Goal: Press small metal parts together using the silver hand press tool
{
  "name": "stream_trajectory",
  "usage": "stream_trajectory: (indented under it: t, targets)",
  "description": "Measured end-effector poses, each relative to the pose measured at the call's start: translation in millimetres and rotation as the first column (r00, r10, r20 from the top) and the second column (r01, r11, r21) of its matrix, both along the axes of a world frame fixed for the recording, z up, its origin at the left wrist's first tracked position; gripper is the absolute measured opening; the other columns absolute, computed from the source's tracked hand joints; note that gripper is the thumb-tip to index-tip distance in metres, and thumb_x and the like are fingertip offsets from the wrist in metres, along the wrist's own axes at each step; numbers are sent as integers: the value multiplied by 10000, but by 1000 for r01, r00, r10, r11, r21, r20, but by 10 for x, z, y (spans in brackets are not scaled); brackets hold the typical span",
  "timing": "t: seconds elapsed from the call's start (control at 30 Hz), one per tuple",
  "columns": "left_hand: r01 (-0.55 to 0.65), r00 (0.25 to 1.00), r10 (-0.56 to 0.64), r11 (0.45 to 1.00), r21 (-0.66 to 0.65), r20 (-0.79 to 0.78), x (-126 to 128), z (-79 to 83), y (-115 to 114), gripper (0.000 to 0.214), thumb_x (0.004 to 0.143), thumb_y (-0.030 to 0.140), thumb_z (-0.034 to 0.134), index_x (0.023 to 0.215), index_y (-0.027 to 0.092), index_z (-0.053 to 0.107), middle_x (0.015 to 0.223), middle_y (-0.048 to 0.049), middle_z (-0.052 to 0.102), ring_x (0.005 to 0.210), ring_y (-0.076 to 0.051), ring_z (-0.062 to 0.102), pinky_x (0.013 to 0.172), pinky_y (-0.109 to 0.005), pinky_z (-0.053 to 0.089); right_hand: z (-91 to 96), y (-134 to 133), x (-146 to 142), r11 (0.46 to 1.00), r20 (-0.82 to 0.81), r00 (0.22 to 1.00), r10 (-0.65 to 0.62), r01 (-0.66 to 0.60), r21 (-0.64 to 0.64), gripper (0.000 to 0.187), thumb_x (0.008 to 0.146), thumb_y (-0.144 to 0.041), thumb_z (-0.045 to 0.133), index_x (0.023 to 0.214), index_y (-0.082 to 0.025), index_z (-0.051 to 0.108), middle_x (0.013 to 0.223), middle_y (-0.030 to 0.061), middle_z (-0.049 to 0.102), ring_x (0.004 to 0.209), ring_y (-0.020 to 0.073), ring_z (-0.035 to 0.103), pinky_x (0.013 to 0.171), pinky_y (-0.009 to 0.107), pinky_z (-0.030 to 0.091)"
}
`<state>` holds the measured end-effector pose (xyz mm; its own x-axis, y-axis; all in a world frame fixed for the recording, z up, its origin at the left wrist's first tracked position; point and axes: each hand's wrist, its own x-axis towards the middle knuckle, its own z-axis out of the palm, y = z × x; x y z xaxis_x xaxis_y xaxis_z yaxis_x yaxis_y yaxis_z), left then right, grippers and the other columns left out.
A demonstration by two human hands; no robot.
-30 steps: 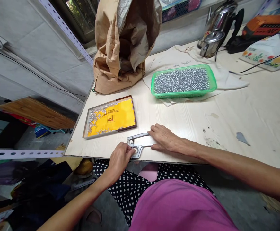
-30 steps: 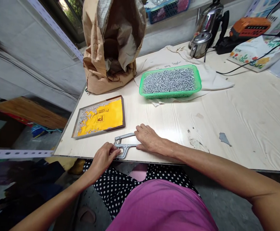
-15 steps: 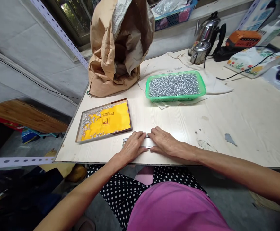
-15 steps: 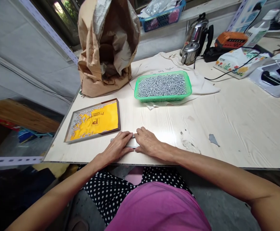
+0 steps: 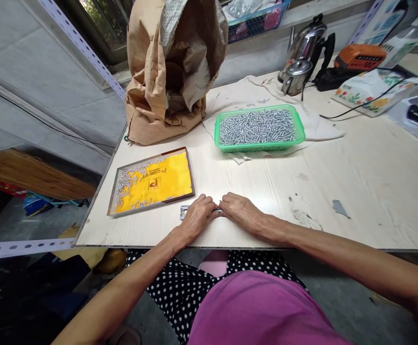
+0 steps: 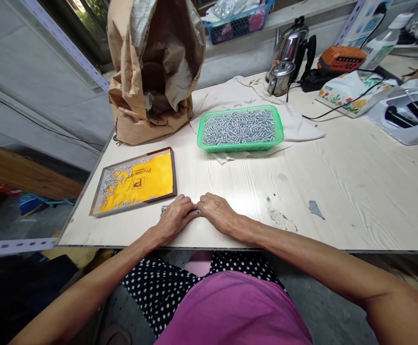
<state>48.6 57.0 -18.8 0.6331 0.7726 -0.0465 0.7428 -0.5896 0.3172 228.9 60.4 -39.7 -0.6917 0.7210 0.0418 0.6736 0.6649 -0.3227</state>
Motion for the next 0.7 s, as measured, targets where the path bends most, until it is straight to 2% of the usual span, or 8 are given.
stream_trajectory:
  t: [0.07, 0.13, 0.2, 0.27, 0.4, 0.47, 0.57, 0.7]
  targets:
    - [-14, 1000, 14, 1000, 14, -7, -9, 12, 3, 310, 977, 371, 463, 843, 155, 640, 819, -54, 614, 835, -205, 528, 748, -332, 470, 17, 5, 20, 1000, -19, 1000, -14, 14, -3, 164, 950, -208, 539, 872, -121, 654, 853, 85, 622, 826, 196, 529, 728, 306, 390]
    - [-30, 1000, 30, 999, 32, -9, -28, 5, -18, 262, 954, 379, 514, 976, 149, 638, 900, -69, 636, 891, -220, 553, 785, -360, 498, 40, 42, 72, 1000, -59, 998, -17, 17, 2, 171, 924, -264, 591, 957, -108, 653, 915, 102, 616, 879, 212, 525, 761, 316, 396]
    - [-66, 998, 65, 995, 76, 16, -41, -33, -89, 318, 926, 369, 569, 1149, 142, 586, 1084, -109, 637, 1029, -247, 566, 871, -412, 510, 60, 116, 148, 1000, -101, 995, 15, -14, 7, 350, 870, -391, 661, 1067, -103, 634, 987, 120, 605, 917, 232, 514, 785, 332, 400]
    - [-111, 993, 103, 983, 146, 62, -25, -100, -227, 401, 920, 329, 586, 1266, 140, 513, 1286, -155, 568, 1205, -278, 520, 992, -478, 470, 68, 209, 219, 999, -115, 992, 49, -49, 2, 467, 848, -494, 658, 1114, -112, 621, 1011, 128, 603, 909, 238, 510, 788, 344, 396]
    - [-150, 984, 125, 964, 218, 124, 116, -239, -606, 491, 933, 268, 560, 1383, 145, 408, 1476, -182, 426, 1414, -303, 334, 1116, -545, 361, 49, 360, 243, 1000, -73, 997, -13, 14, 9, 283, 963, -383, 504, 997, -155, 667, 932, 101, 631, 877, 226, 508, 768, 331, 359]
    - [-148, 983, 122, 969, 197, 138, 203, -273, -754, 509, 926, 298, 575, 1386, 155, 411, 1487, -173, 424, 1431, -310, 306, 1117, -564, 357, 34, 428, 199, 998, -40, 998, -58, 59, 36, 213, 951, -308, 526, 939, -157, 676, 929, 96, 641, 897, 228, 507, 755, 323, 338]
    - [-108, 985, 85, 983, 149, 152, 286, -286, -862, 396, 922, 335, 582, 1274, 164, 522, 1421, -149, 514, 1405, -328, 355, 1107, -609, 350, 34, 589, 125, 992, 1, 994, -109, 108, 66, 153, 920, -268, 572, 889, -156, 672, 950, 87, 655, 922, 226, 510, 749, 325, 309]
    - [-29, 971, 5, 995, 99, 239, 301, -299, -896, 329, 926, 338, 578, 1183, 133, 584, 1365, -145, 567, 1420, -289, 338, 1125, -504, 388, 71, 834, 71, 975, 70, 975, -213, 207, 85, 152, 913, -282, 574, 872, -169, 667, 958, 78, 668, 960, 240, 514, 751, 338, 275]
